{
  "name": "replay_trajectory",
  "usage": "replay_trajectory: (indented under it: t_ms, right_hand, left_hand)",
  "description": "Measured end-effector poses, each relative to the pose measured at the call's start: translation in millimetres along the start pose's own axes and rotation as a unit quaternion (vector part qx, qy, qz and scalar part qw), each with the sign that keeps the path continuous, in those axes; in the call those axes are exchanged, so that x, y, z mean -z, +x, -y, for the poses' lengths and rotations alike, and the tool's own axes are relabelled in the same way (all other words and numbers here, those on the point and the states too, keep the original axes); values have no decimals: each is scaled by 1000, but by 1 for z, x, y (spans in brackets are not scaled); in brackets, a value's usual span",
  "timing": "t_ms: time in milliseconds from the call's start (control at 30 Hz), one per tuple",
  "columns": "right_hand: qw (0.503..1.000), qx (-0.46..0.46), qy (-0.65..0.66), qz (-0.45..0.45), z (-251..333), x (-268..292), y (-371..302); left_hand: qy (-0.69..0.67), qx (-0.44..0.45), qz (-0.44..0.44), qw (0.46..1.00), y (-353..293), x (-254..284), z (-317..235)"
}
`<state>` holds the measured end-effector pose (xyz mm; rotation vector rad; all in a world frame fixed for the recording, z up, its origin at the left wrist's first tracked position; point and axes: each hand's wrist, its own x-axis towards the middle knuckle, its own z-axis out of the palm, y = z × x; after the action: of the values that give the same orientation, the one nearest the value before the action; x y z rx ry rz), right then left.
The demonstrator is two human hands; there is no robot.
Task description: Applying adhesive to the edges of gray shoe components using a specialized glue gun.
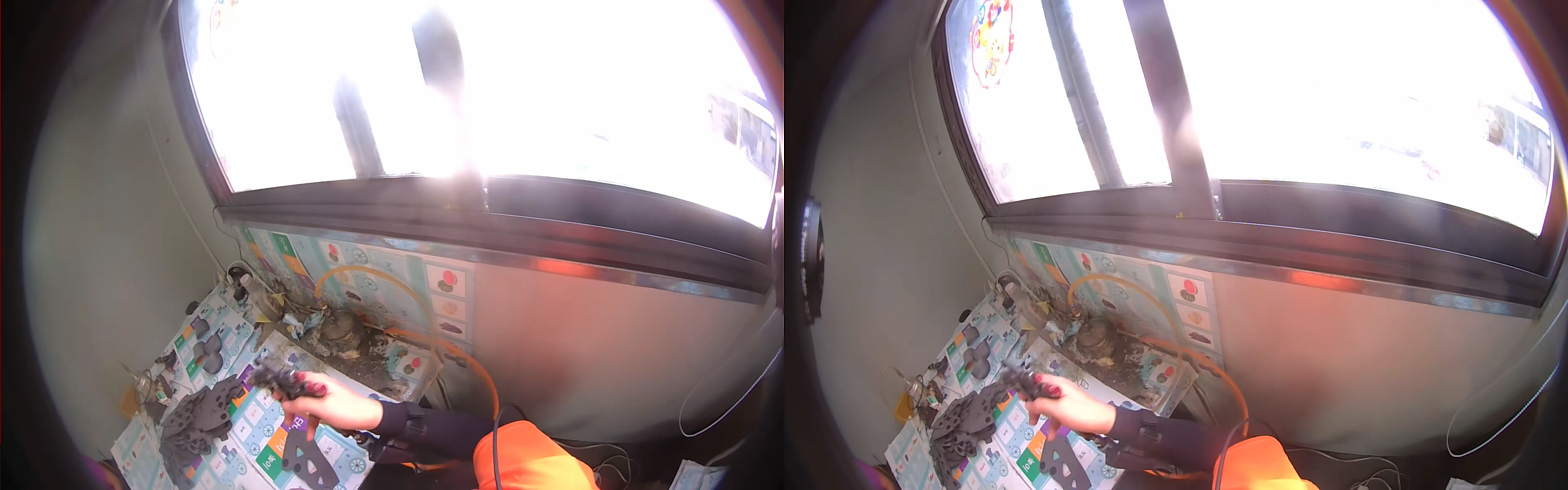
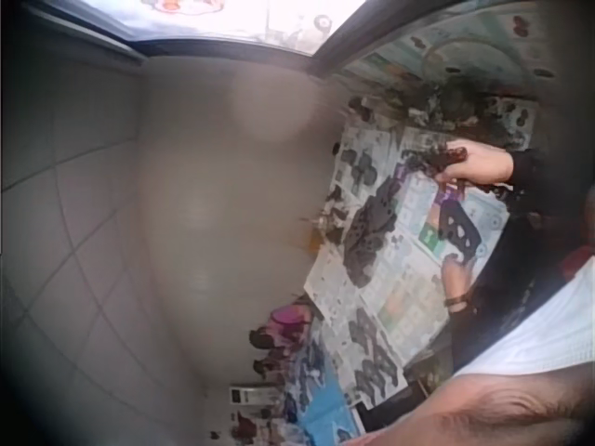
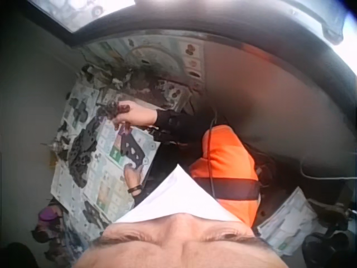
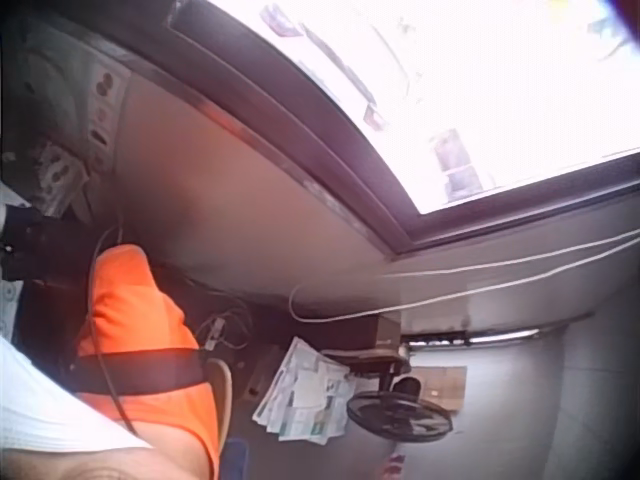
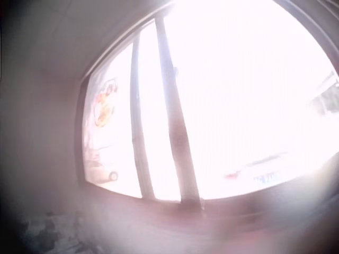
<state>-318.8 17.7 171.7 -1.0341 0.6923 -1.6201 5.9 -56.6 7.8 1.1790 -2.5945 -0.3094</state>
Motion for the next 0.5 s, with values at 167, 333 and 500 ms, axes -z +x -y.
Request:
replay_trajectory:
  t_ms: [167, 333, 500]
  right_hand:
    - [954, 20, -290, 71, -13, -17, -6]
    - [946, -101, -283, 124, -25, -10, -16]
    - [926, -208, -288, 125, -32, 2, -21]
  left_hand:
    - [-31, 21, -7, 999, -3, -2, 4]
    - [-275, 138, -37, 951, -11, 1, -31]
    - [-506, 220, -57, 832, -19, -2, -46]
